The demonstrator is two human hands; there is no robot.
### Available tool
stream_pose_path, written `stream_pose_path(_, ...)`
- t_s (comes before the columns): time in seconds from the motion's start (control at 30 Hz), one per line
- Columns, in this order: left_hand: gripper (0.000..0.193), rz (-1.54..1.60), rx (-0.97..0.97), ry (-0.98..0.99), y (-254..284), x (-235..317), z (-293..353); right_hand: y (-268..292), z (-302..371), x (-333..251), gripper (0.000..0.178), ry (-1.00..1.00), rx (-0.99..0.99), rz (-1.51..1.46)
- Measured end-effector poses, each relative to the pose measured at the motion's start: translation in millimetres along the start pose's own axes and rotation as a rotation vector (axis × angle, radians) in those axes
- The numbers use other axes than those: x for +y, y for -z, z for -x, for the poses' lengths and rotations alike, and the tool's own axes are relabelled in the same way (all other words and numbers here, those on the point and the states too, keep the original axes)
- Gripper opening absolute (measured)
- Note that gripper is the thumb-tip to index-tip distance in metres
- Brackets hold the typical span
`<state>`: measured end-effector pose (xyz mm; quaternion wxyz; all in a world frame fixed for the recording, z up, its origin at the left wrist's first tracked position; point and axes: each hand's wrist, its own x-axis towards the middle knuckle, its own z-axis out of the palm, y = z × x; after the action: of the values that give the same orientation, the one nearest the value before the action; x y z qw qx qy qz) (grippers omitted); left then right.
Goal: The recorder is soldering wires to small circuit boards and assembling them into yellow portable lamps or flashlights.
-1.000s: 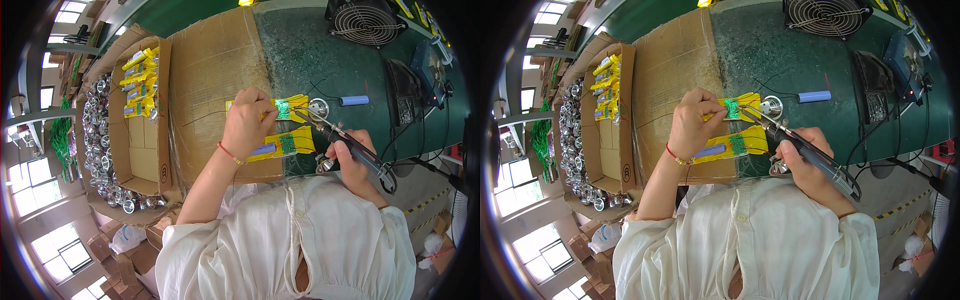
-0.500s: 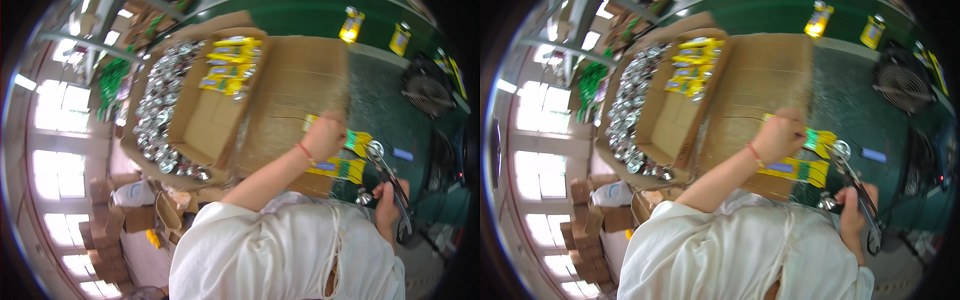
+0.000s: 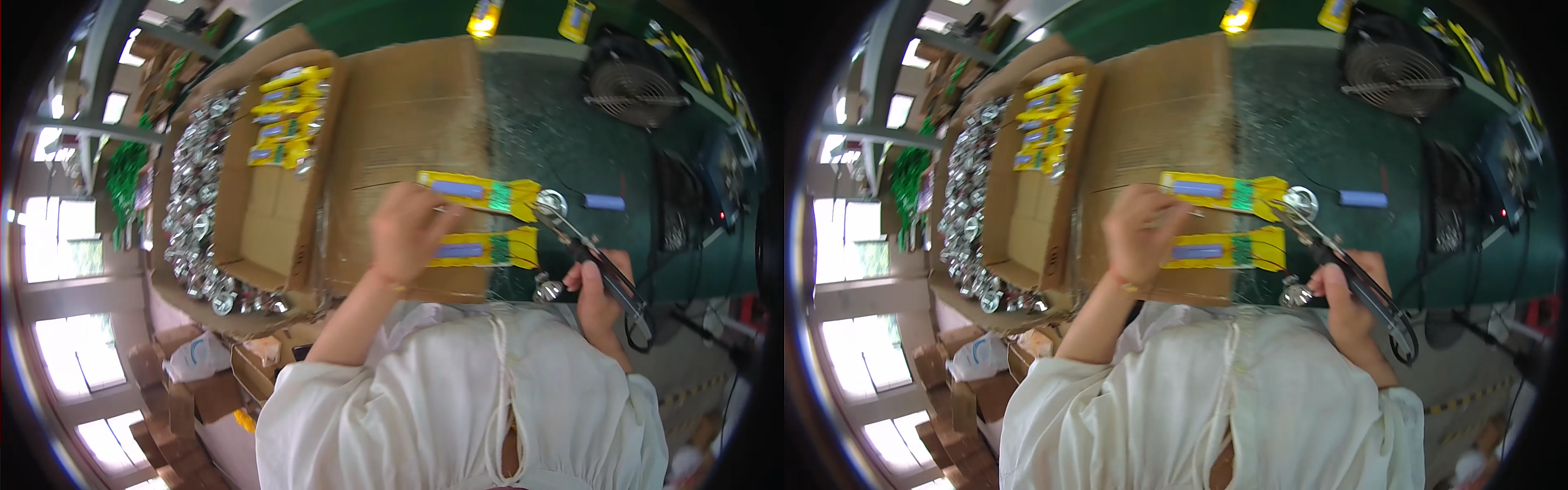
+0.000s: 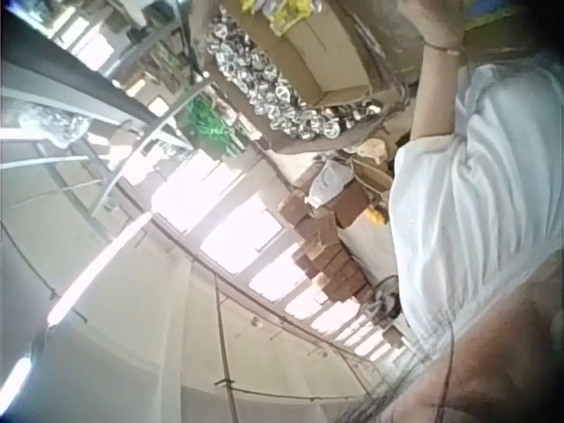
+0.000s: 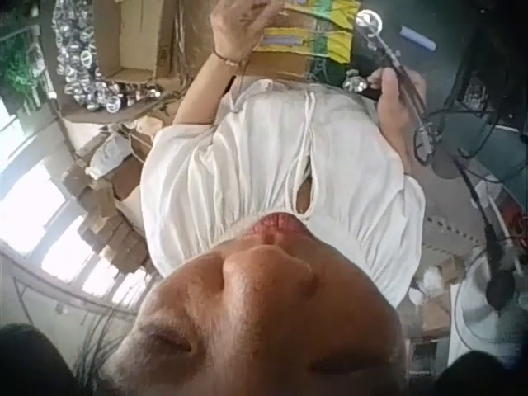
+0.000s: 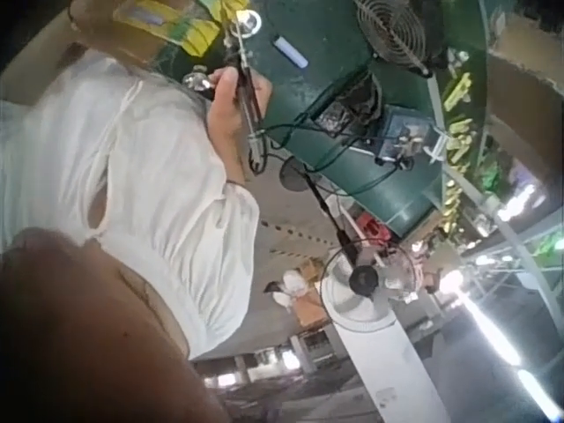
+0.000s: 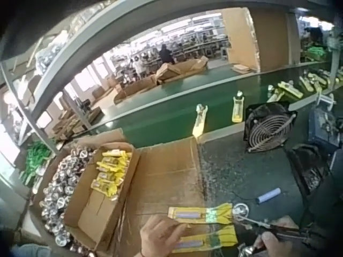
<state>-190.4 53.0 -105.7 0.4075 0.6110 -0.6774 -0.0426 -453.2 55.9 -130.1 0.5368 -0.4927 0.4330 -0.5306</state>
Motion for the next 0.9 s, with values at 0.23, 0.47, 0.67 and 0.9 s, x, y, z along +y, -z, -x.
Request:
stream_pose_path(0.23,0.017,0.187,0.191,0.379,24.6,-49.7,12.3,-2.9,-2.1,-2.2,0.018,-0.022,-0.101,0.005)
stream_pose_path(0.47,0.019,0.079,-0.123,-0.214,-1.0,0.7,-20.9,-3.4,-0.2,-3.6,0.017,-0.01,-0.149,0.051)
stream_pose_path(0.67,0.01,0.127,-0.261,0.076,11.7,-8.5,-7.0,0.0,-3.6,-3.6,0.015,-0.041,-0.137,0.063)
stream_pose_path(0.9,0.017,0.183,-0.176,-0.113,-5.4,2.8,-19.0,-4.6,-5.4,-4.3,0.015,-0.037,-0.15,0.064)
